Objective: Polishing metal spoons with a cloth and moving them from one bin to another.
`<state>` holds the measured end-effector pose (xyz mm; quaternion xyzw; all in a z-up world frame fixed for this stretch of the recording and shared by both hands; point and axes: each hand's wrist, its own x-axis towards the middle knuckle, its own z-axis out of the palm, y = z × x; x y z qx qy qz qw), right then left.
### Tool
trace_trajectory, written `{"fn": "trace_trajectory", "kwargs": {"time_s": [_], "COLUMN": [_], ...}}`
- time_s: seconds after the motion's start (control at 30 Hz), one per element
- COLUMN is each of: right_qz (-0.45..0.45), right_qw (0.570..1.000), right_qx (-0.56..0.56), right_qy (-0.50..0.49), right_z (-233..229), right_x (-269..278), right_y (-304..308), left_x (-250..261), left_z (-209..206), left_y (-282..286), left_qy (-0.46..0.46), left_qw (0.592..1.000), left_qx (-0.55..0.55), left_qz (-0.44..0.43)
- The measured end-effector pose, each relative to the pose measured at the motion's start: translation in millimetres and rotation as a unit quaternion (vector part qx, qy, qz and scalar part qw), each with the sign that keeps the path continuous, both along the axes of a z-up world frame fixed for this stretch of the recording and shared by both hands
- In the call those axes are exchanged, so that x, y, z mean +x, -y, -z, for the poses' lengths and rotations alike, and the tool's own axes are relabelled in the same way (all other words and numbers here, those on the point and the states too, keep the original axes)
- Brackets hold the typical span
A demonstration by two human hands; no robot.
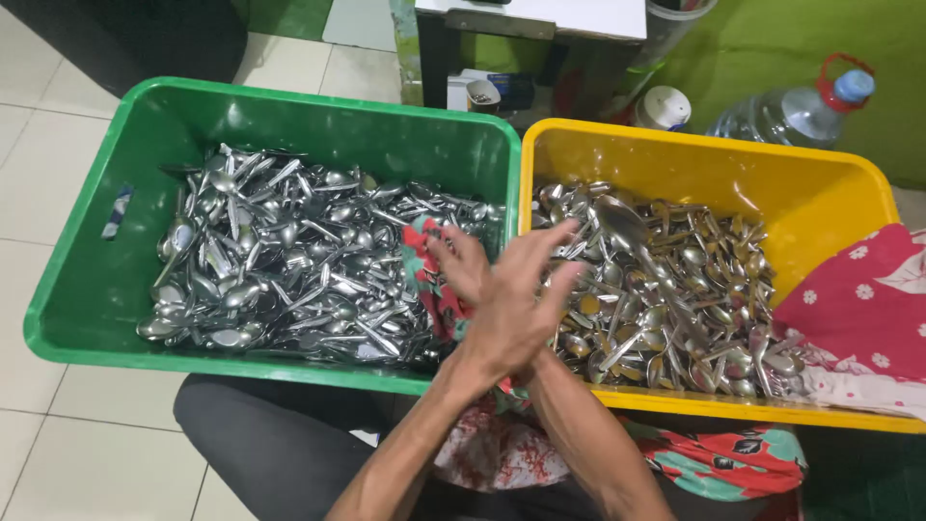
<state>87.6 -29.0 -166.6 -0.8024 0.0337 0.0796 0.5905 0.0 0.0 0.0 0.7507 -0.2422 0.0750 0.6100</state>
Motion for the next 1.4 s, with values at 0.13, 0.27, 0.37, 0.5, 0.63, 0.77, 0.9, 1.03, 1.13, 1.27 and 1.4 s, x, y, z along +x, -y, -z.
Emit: {"fn": "trace_trajectory", "kwargs": {"time_s": [0.13,0.27,0.37,0.5,0.63,0.77,0.9,1.03,1.13,1.27,1.4], "right_qz": [0.087,0.031,-0.031,-0.048,-0.063,-0.027,0.019,0.028,0.043,-0.138,-0.212], "right_qw": [0.979,0.954,0.933,0.94,0.967,0.968,0.976,0.97,0.939,0.979,0.964], "right_qx": [0.175,0.273,0.329,0.305,0.109,0.015,0.076,0.095,-0.12,0.054,0.049], "right_qy": [0.048,0.121,0.145,0.146,0.219,0.248,0.204,0.221,0.319,0.142,0.156], "right_z": [-74.5,-131.1,-158.7,-189.0,-213.1,-223.3,-200.4,-189.0,-185.7,-178.7,-133.7], "right_x": [-25.0,-19.0,-17.2,-21.1,-17.3,-25.2,-17.0,-13.9,-30.8,-69.0,-59.4], "right_y": [-1.9,21.0,43.8,63.8,90.1,94.1,110.3,107.0,93.6,71.8,66.8], "left_x": [-5.7,-4.8,-1.2,-0.3,-3.2,-5.4,-14.1,-7.7,-9.2,-3.1,-4.3], "left_z": [12.4,23.9,38.4,40.6,25.2,29.5,-41.4,-46.3,-74.1,-102.1,-117.4], "left_y": [-56.0,-98.7,-102.5,-94.7,-102.8,-120.1,-118.9,-122.2,-108.2,-105.3,-115.1], "left_qy": [-0.003,-0.083,-0.115,-0.082,-0.051,-0.131,-0.199,-0.205,-0.197,-0.171,-0.183], "left_qw": [0.987,0.969,0.988,0.997,0.996,0.977,0.944,0.941,0.936,0.939,0.938], "left_qx": [-0.068,0.01,0.01,-0.001,-0.033,-0.135,-0.244,-0.26,-0.286,-0.292,-0.287], "left_qz": [-0.147,-0.23,-0.107,-0.015,-0.068,-0.098,-0.094,-0.07,-0.057,-0.066,-0.067]}}
